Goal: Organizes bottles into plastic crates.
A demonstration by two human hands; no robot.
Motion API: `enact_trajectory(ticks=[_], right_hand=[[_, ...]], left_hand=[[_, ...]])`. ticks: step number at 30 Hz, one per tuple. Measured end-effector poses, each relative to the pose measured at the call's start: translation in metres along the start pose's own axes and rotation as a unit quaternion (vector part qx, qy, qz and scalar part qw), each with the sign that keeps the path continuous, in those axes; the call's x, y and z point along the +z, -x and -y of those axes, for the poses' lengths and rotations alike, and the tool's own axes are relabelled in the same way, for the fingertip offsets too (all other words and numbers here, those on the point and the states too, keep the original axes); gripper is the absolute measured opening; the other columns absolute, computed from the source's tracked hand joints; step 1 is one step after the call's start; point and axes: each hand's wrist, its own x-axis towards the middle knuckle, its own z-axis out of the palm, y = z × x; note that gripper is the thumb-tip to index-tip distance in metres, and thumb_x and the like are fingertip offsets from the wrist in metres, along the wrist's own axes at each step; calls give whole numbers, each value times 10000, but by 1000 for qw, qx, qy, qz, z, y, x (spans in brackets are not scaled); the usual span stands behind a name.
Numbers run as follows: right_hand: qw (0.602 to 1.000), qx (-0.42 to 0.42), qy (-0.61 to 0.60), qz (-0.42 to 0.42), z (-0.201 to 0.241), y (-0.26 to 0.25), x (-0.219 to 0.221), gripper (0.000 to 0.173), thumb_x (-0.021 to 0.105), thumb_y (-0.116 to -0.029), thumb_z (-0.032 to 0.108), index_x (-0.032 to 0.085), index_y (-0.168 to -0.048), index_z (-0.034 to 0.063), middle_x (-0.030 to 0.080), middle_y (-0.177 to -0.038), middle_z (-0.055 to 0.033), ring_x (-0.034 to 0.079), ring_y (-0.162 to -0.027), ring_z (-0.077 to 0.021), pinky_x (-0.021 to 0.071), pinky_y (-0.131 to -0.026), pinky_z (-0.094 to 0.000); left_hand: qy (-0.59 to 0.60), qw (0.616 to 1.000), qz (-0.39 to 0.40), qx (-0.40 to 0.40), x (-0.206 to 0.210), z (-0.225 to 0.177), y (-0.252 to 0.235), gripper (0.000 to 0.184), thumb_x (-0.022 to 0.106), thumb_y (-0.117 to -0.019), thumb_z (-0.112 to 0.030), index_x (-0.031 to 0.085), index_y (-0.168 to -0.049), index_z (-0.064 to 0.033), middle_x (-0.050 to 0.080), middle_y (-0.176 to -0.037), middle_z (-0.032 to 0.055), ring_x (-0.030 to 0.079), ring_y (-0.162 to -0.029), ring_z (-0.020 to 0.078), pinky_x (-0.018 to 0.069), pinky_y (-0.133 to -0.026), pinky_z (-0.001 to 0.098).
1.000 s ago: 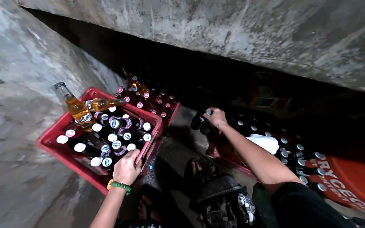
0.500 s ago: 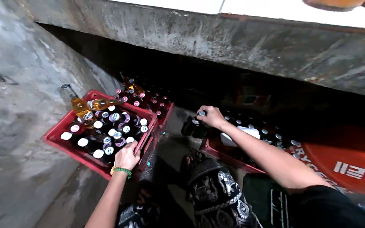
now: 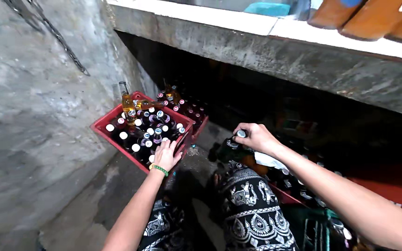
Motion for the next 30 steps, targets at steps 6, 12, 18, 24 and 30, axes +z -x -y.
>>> enact_trajectory(ticks=[6, 12, 18, 24, 30], right_hand=[[996, -81, 14, 21, 55, 27, 8, 181, 760, -913, 263, 749, -1040, 134, 721, -874, -90, 701, -804, -260, 571, -733, -530], [984, -145, -7, 101, 92, 35, 31, 255, 713, -935, 279, 712, -1067, 61, 703, -949, -143, 682, -907, -313, 531, -776, -567], [975, -154, -46, 151, 106, 37, 34, 410, 735, -937, 358, 671, -1126, 1, 675, -975, -182, 651, -894, -306, 515, -798, -529], [980, -125, -70, 139, 108, 50, 11, 554, 629, -993, 503, 603, -1256, 16, 632, -875, -118, 592, -681, -189, 521, -666, -387], [981, -153, -36, 115, 119, 79, -7, 449, 582, -1037, 423, 663, -1119, -11, 676, -917, -175, 674, -883, -333, 529, -763, -569]], left_hand=[[239, 959, -73, 131, 0, -59, 21, 877, 785, -786, -578, 554, -1432, -33, 575, -1425, 193, 531, -1341, 350, 431, -1131, 496], [349, 912, -151, 152, 1, -102, 48, 599, 764, -782, -200, 621, -1263, 127, 688, -1215, 254, 679, -1151, 286, 518, -1032, 414], [438, 869, -200, 114, 8, -99, 58, 366, 778, -768, -86, 692, -1071, 100, 748, -981, 114, 701, -927, 18, 558, -895, 197], [472, 870, -121, 81, 4, -85, 61, 236, 716, -785, -120, 710, -971, 25, 734, -888, 29, 689, -854, 3, 570, -842, 217], [400, 876, -192, 187, -8, -79, 58, 346, 739, -736, -119, 688, -993, 106, 732, -945, 89, 678, -897, -22, 549, -875, 171]])
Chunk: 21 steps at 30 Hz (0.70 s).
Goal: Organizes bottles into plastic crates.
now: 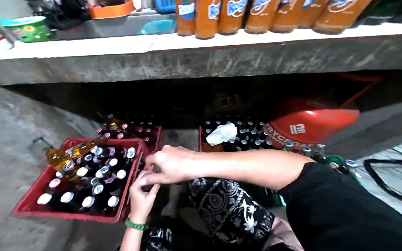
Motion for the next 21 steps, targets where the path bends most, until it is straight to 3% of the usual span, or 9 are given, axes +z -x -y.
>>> enact_trajectory(ticks=[2, 4, 6, 8, 10, 13, 16, 19, 21], right_hand=[[1000, -28, 2, -13, 8, 12, -5, 424, 596, -1033, 400, 672, -1048, -17, 672, -877, -168, 673, -847, -329, 522, -724, -569], [997, -66, -2, -51, 13, 30, -19, 369, 620, -1027, 352, 678, -1004, -11, 652, -811, -128, 652, -767, -266, 517, -669, -492], [990, -95, -18, -107, 18, 51, -37, 302, 650, -1013, 276, 685, -984, -22, 627, -772, -99, 606, -713, -191, 476, -634, -374], [980, -108, -34, -162, 22, 65, -54, 259, 694, -984, 227, 681, -904, -19, 589, -699, -53, 554, -643, -106, 429, -575, -272], [975, -108, -32, -190, 26, 78, -70, 250, 720, -966, 209, 672, -858, -11, 554, -660, -19, 514, -605, -56, 395, -541, -221], [980, -88, 17, -176, 35, 95, -85, 260, 721, -967, 246, 686, -848, 17, 556, -649, 3, 518, -599, -28, 400, -534, -200], [987, -65, 59, -132, 39, 102, -85, 252, 706, -977, 275, 704, -876, 44, 582, -657, 16, 549, -598, -21, 425, -530, -204], [993, -57, 65, -86, 29, 100, -78, 210, 672, -998, 242, 706, -933, 46, 570, -659, 14, 530, -581, -32, 420, -520, -215], [994, -66, 57, -68, 20, 101, -76, 189, 637, -1018, 225, 708, -994, 52, 567, -657, 25, 522, -566, -15, 424, -519, -194]], left_hand=[[-27, 999, -2, 22, -6, -6, -5, 452, 747, -755, -122, 643, -1085, 169, 726, -1017, 174, 685, -961, 32, 541, -918, 215], [-14, 1000, 11, -11, -10, -15, -12, 443, 724, -808, -79, 590, -1120, 206, 702, -1030, 173, 659, -967, 13, 527, -923, 201], [54, 994, 47, -81, -13, -20, -17, 369, 668, -854, -45, 551, -1146, 149, 677, -1018, 36, 644, -933, -47, 543, -891, 178], [130, 980, 109, -106, -12, -25, -21, 343, 625, -882, -65, 533, -1193, 48, 687, -980, -64, 680, -823, -18, 605, -785, 218], [174, 966, 177, -68, -5, -38, -22, 320, 665, -918, -154, 616, -1216, -47, 743, -957, -102, 709, -732, 34, 630, -686, 251], [138, 970, 202, -9, 15, -60, -22, 607, 759, -868, -417, 637, -1282, 9, 732, -1100, -67, 692, -916, -32, 588, -842, 182], [136, 967, 214, -1, 38, -73, -25, 614, 808, -808, -473, 667, -1127, 33, 741, -982, -35, 703, -870, -10, 608, -816, 214], [146, 958, 244, 33, 51, -78, -30, 503, 811, -843, -383, 685, -1090, 36, 742, -991, -42, 680, -940, -48, 572, -906, 196], [159, 953, 257, 24, 55, -78, -32, 453, 830, -825, -358, 705, -1051, 14, 746, -964, -58, 679, -930, -60, 569, -898, 188]])
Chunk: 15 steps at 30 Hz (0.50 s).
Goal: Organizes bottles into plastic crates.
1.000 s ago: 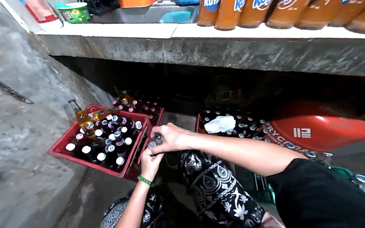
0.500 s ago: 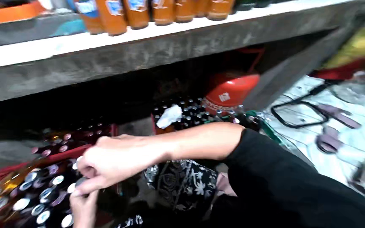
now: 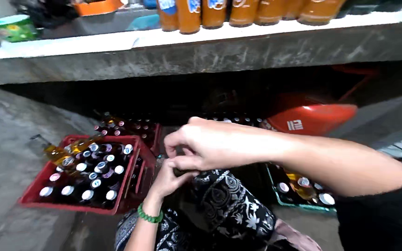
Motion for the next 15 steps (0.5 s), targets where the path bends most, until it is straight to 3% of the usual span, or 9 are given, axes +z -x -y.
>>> enact_trajectory(ticks=[2, 4, 6, 7, 11, 14, 15], right_hand=[[1000, -23, 3, -10, -7, 5, 2, 190, 639, -1013, 232, 705, -1098, 75, 635, -739, 22, 564, -619, -3, 465, -572, -182], [996, -37, 57, -56, -16, 9, 7, 279, 675, -977, 283, 693, -1216, 142, 710, -1032, -8, 657, -855, -64, 549, -747, -258], [990, -23, 104, -97, -29, 12, 16, 316, 702, -927, 331, 705, -1194, 162, 610, -1386, -73, 648, -1133, -182, 566, -895, -368], [989, -10, 107, -106, -37, 14, 20, 319, 707, -916, 376, 712, -1148, 157, 587, -1408, -78, 636, -1152, -193, 562, -893, -379], [986, 35, 21, -164, -61, 17, 36, 359, 713, -900, 500, 699, -1065, 182, 713, -939, 73, 664, -871, 10, 557, -744, -218], [980, 56, 23, -192, -58, 8, 37, 357, 681, -917, 506, 702, -1074, 185, 687, -824, 85, 637, -722, 23, 530, -623, -191], [979, 46, 34, -198, -58, 2, 36, 351, 667, -924, 504, 702, -1072, 187, 674, -800, 91, 616, -674, 27, 513, -583, -181]], left_hand=[[-10, 1000, 18, -23, 0, -3, -4, 446, 837, -805, -361, 722, -1026, 9, 746, -938, -29, 680, -899, -44, 565, -874, 194], [-50, 998, 31, -2, -1, -5, -7, 436, 827, -823, -315, 730, -1071, 30, 755, -984, 44, 684, -930, -11, 549, -907, 212], [-58, 997, 44, 14, -3, -3, -9, 497, 792, -857, -346, 713, -1153, 46, 752, -1060, 84, 683, -980, 18, 539, -941, 242], [-45, 998, 48, 17, -4, 0, -9, 528, 772, -879, -375, 700, -1186, 48, 746, -1093, 84, 678, -1000, 17, 537, -953, 243], [9, 999, 33, -1, -6, 2, -6, 567, 754, -906, -406, 674, -1250, 38, 740, -1141, 61, 669, -1038, -8, 540, -968, 234], [3, 1000, -4, 3, -12, -2, 0, 569, 740, -924, -365, 644, -1310, 41, 732, -1172, 79, 669, -1007, -15, 539, -942, 213], [9, 1000, -25, 10, -18, -3, 3, 537, 719, -941, -339, 640, -1317, 36, 729, -1153, 69, 658, -939, -29, 543, -885, 192]])
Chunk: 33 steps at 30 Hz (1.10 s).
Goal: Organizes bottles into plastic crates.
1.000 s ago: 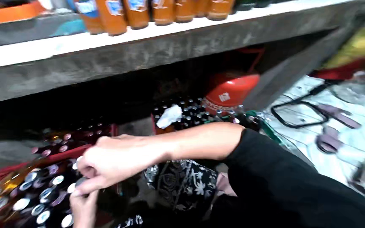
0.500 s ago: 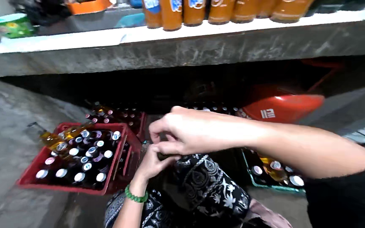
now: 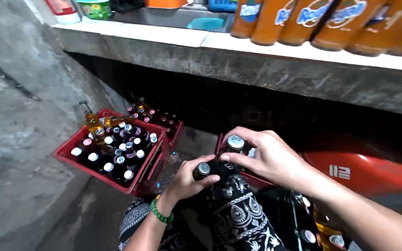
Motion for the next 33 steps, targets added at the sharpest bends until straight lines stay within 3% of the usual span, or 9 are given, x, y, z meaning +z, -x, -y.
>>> enact_trajectory(ticks=[3, 6, 8, 13, 17, 22, 27, 30, 33], right_hand=[[999, -49, 19, -10, 11, -22, 3, 330, 651, -931, 509, 689, -1080, 217, 672, -821, 139, 592, -661, 69, 493, -565, -144], [992, -122, 23, -31, 30, -53, 10, 317, 655, -937, 466, 684, -1107, 200, 686, -862, 135, 617, -719, 84, 511, -605, -119], [983, -175, 14, -45, 47, -81, 18, 303, 659, -943, 412, 677, -1124, 170, 704, -899, 106, 639, -760, 66, 526, -636, -131], [965, -241, -58, -81, 94, -159, 66, 303, 705, -955, 313, 664, -1143, 80, 759, -1010, -21, 713, -869, -53, 571, -730, -232], [964, -230, -118, -54, 128, -215, 139, 321, 746, -933, 226, 668, -1164, 18, 736, -941, -116, 722, -819, -204, 582, -739, -375], [976, -164, -144, -2, 129, -248, 228, 321, 746, -937, 179, 657, -1176, -17, 729, -965, -185, 730, -873, -308, 584, -815, -461], [985, -96, -145, -10, 108, -239, 274, 316, 750, -944, 168, 641, -1178, -14, 716, -952, -199, 725, -838, -327, 596, -757, -477], [988, -56, -146, 3, 94, -230, 288, 323, 742, -951, 160, 637, -1194, -24, 711, -970, -215, 722, -851, -344, 595, -768, -496], [988, -18, -151, 12, 82, -228, 297, 332, 737, -958, 178, 635, -1201, -25, 715, -993, -214, 723, -876, -339, 586, -798, -491]], left_hand=[[62, 993, -101, 17, -27, -5, 16, 285, 638, -983, -175, 688, -1179, 26, 726, -983, 21, 670, -709, 19, 605, -656, 219], [40, 966, -252, 33, -63, -21, 43, 111, 603, -972, -103, 696, -981, -41, 732, -820, -26, 701, -667, 75, 629, -650, 270], [0, 928, -370, 52, -90, -34, 65, 82, 629, -951, -116, 701, -911, -120, 741, -788, -42, 718, -665, 96, 642, -668, 290], [-106, 833, -527, 128, -161, -54, 115, 110, 596, -995, -129, 691, -949, -161, 736, -783, -49, 721, -681, 121, 648, -713, 324], [-159, 753, -623, 141, -214, -43, 122, 72, 590, -971, -82, 614, -940, -142, 696, -729, -66, 702, -639, 119, 644, -676, 343], [-199, 713, -649, 173, -253, -2, 112, 56, 602, -977, -93, 628, -977, -143, 702, -794, -98, 706, -701, 82, 637, -727, 319], [-255, 725, -610, 194, -260, 39, 104, 47, 639, -976, -122, 673, -992, -93, 725, -858, -89, 712, -757, 41, 630, -741, 269], [-306, 733, -580, 180, -258, 60, 102, 152, 671, -979, -160, 695, -968, -10, 732, -890, -20, 709, -810, 20, 613, -776, 237], [-326, 747, -556, 165, -253, 80, 100, 220, 679, -971, -176, 703, -923, 36, 722, -834, 46, 700, -771, 35, 602, -749, 225]])
